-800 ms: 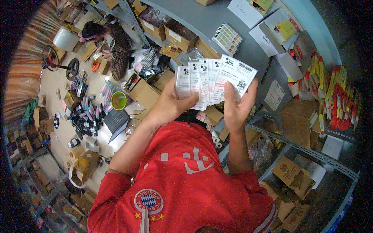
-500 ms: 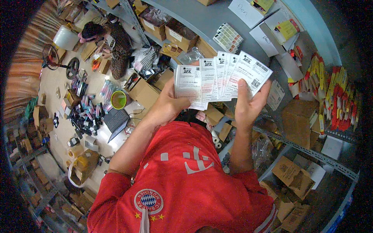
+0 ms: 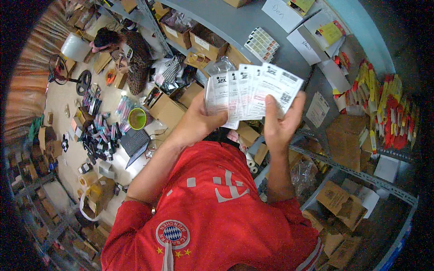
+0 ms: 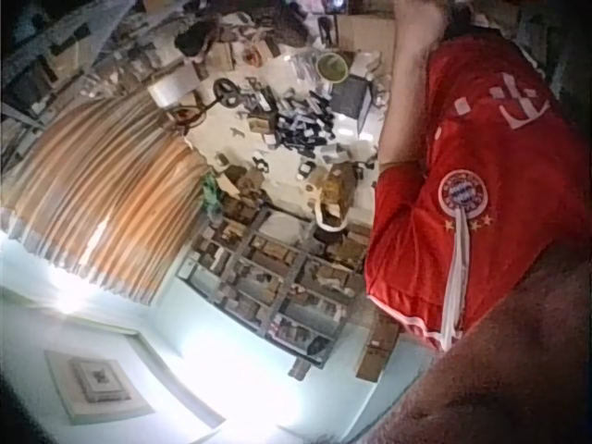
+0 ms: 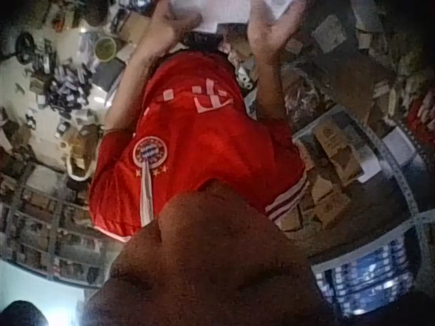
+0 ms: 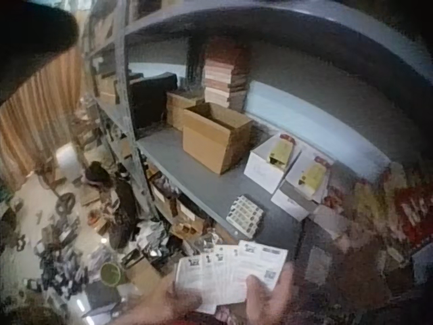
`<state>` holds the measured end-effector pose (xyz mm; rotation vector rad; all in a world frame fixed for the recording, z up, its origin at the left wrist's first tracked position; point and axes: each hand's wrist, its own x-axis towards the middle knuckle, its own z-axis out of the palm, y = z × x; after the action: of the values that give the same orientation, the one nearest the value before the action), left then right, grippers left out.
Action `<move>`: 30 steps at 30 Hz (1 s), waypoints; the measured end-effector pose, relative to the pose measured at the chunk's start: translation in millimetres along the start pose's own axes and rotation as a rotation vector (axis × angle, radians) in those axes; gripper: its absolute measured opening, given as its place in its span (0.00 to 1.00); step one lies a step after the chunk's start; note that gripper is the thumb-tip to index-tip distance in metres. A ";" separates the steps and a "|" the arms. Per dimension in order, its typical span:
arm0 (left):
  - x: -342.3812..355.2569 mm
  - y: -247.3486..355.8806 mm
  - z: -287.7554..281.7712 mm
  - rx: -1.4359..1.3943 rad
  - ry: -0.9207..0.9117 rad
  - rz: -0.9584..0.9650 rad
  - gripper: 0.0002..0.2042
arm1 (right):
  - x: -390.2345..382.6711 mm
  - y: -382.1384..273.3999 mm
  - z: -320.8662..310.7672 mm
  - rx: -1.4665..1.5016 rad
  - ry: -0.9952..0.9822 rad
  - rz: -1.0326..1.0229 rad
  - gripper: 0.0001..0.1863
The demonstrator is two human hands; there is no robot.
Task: The person sorts through a stack of shipping labels, then sits on the floor to apply them to small cardboard boxes and black poly mailers. They handle the labels and packages by hand, placing the labeled items on the floor.
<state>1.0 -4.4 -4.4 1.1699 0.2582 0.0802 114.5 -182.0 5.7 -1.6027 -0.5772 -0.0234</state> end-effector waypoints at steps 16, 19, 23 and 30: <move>1.0 13.3 4.3 -0.149 -0.009 -0.043 0.40 | 4.2 6.1 -3.4 -0.072 0.113 0.012 0.20; 1.4 16.1 6.8 -0.142 -0.011 -0.034 0.41 | 6.3 8.7 -7.9 -0.017 0.116 0.022 0.20; 1.8 14.1 5.5 -0.129 -0.024 -0.019 0.41 | 5.9 9.1 -10.8 -0.032 0.095 0.001 0.22; 2.4 4.6 -0.7 -0.069 -0.041 0.065 0.33 | 0.7 10.1 -12.2 -0.014 0.079 0.023 0.24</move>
<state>3.4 -1.6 -0.8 1.1099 0.1802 0.1209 122.8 -193.3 -1.8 -1.6144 -0.4982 -0.0734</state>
